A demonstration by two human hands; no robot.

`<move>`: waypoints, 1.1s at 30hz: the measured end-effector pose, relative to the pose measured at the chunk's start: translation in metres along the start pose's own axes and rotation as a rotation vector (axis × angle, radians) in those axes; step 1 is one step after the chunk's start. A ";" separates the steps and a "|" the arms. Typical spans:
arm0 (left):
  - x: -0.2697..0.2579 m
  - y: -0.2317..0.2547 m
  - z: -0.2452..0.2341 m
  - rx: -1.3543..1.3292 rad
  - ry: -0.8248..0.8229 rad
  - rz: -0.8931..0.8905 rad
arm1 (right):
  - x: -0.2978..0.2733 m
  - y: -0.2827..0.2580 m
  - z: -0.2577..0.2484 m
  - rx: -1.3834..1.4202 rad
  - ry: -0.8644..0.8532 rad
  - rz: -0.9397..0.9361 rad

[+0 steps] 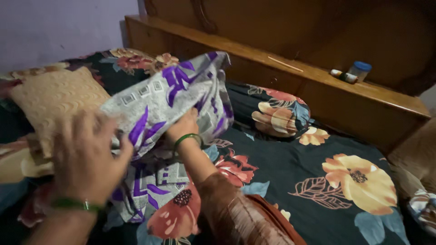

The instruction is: The person inserts a pillow into a purple and gray patterned pillowcase on a bed. They repeatedly adjust and tuck the fabric around the pillow, then smooth the case and place the finished pillow on the bed.

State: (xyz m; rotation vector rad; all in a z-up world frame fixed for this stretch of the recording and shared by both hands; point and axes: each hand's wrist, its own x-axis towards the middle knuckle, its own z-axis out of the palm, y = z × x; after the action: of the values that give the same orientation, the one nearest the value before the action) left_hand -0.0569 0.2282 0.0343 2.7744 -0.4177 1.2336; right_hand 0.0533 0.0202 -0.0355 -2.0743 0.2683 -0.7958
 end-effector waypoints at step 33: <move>0.025 0.042 0.090 -0.595 -1.117 0.109 | 0.028 0.224 -0.232 1.030 0.053 0.481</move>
State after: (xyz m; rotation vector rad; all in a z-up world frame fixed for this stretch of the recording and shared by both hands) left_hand 0.0114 0.1663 -0.0098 2.5854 -0.8074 -0.5171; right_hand -0.0487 -0.2789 -0.1059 -0.9649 0.2861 -0.5142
